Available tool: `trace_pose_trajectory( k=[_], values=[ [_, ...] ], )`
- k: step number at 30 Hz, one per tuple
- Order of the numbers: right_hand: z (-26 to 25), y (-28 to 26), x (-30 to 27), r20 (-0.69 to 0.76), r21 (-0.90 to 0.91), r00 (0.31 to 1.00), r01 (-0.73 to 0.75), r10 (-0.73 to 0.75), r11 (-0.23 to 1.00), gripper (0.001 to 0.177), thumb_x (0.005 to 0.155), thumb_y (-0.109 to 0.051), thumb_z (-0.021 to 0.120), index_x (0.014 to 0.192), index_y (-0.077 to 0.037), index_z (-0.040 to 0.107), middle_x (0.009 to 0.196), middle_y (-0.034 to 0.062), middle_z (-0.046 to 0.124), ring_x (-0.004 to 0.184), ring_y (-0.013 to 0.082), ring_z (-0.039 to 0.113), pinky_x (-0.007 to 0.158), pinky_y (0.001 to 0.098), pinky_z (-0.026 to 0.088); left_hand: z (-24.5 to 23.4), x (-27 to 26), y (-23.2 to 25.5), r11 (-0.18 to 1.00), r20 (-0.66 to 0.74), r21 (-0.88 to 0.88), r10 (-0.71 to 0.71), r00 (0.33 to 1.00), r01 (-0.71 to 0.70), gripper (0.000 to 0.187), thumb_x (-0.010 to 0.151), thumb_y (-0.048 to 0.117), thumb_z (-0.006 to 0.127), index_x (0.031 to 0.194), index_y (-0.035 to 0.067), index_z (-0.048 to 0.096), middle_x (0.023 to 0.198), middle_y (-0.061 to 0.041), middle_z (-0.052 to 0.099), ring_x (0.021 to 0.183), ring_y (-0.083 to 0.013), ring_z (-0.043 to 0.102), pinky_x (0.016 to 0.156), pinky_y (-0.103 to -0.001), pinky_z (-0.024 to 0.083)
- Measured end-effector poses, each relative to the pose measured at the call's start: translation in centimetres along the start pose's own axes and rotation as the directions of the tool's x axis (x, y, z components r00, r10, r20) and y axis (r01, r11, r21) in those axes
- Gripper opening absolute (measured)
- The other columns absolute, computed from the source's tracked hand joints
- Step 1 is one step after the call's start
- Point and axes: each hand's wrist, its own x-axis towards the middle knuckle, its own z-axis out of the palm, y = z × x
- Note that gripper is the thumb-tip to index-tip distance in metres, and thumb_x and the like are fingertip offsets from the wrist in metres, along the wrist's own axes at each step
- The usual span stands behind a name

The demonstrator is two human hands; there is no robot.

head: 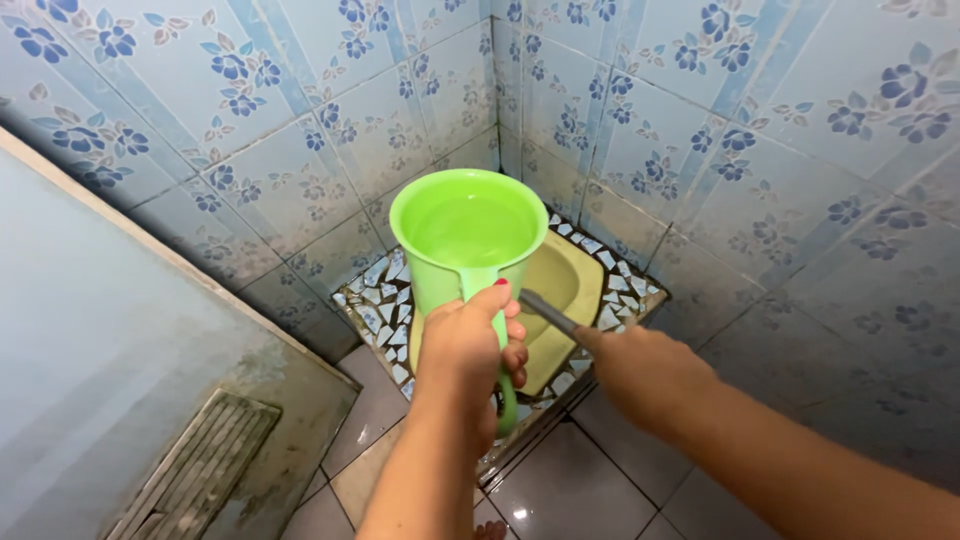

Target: The person repeatedly scoops water from a built-in reservoir using a green plastic mug and pours it into a squat toilet to flush it. Later, the person uses a long-handled brush to scrub the inside of the toilet bowl.

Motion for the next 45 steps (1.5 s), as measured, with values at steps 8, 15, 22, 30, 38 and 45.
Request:
trace_pose_trajectory(
  k=[8,15,22,30,38,45],
  values=[
    [-1.8,2.6,0.4,0.120,-0.088,0.991,0.070,-0.059,0.994,0.063,0.099,-0.012,0.046,0.155,-0.039,0.038,0.105,0.0129,0.073,0.092,0.0299,0.074,0.080,0.0455,0.062,1.9,-1.3,1.0,0.997,-0.090,0.007,-0.076,0.993,0.077,0.019,0.093,0.023,0.060,0.088,0.005,0.060,0.068,-0.007,0.056,0.046,-0.0147,0.046,0.044,-0.032,0.038],
    [-3.5,2.9,2.4,0.100,-0.173,0.992,0.087,-0.071,0.981,0.042,0.101,-0.016,0.050,0.142,-0.021,0.057,0.101,0.0130,0.075,0.088,0.0272,0.075,0.076,0.0418,0.062,1.9,-2.0,0.7,1.000,-0.043,-0.001,0.005,0.999,-0.005,0.017,0.092,0.018,0.059,0.088,0.002,0.059,0.067,-0.008,0.058,0.045,-0.0165,0.049,0.040,-0.032,0.040],
    [-6.1,1.4,1.7,0.095,-0.091,0.995,-0.015,0.024,0.996,0.053,0.103,-0.016,0.049,0.151,-0.037,0.049,0.102,0.0122,0.076,0.089,0.0274,0.076,0.083,0.0439,0.061,0.8,-2.2,0.8,1.000,-0.072,-0.020,0.015,0.997,-0.016,0.017,0.090,0.016,0.061,0.083,0.001,0.062,0.066,-0.008,0.058,0.044,-0.0165,0.048,0.040,-0.033,0.040],
    [-7.2,-1.3,2.1,0.030,-0.106,0.999,-0.041,0.045,0.994,0.056,0.097,-0.008,0.053,0.147,-0.034,0.055,0.113,0.0119,0.076,0.102,0.0291,0.075,0.088,0.0446,0.060,0.3,-0.9,0.9,1.000,-0.063,-0.025,0.010,0.998,-0.012,0.018,0.090,0.019,0.061,0.086,0.002,0.059,0.067,-0.010,0.058,0.043,-0.0180,0.048,0.041,-0.034,0.039],
    [-10.9,-4.8,1.4,-0.032,-0.140,0.998,-0.052,0.048,0.989,0.038,0.092,-0.012,0.058,0.127,-0.022,0.069,0.115,0.0117,0.075,0.108,0.0315,0.072,0.091,0.0470,0.058,-0.1,0.6,2.5,1.000,0.016,-0.022,0.020,1.000,-0.019,0.021,0.090,0.021,0.063,0.085,0.000,0.059,0.070,-0.009,0.058,0.047,-0.0170,0.048,0.043,-0.033,0.039],
    [-10.7,-4.8,1.2,-0.018,-0.096,0.998,-0.060,0.058,0.994,0.039,0.091,-0.010,0.057,0.124,-0.025,0.069,0.116,0.0115,0.073,0.109,0.0326,0.071,0.092,0.0471,0.057,-0.7,1.9,3.6,1.000,0.079,0.014,0.026,0.997,-0.027,0.023,0.091,0.024,0.062,0.086,0.002,0.058,0.071,-0.009,0.057,0.048,-0.0169,0.047,0.045,-0.033,0.039]
  ],
)
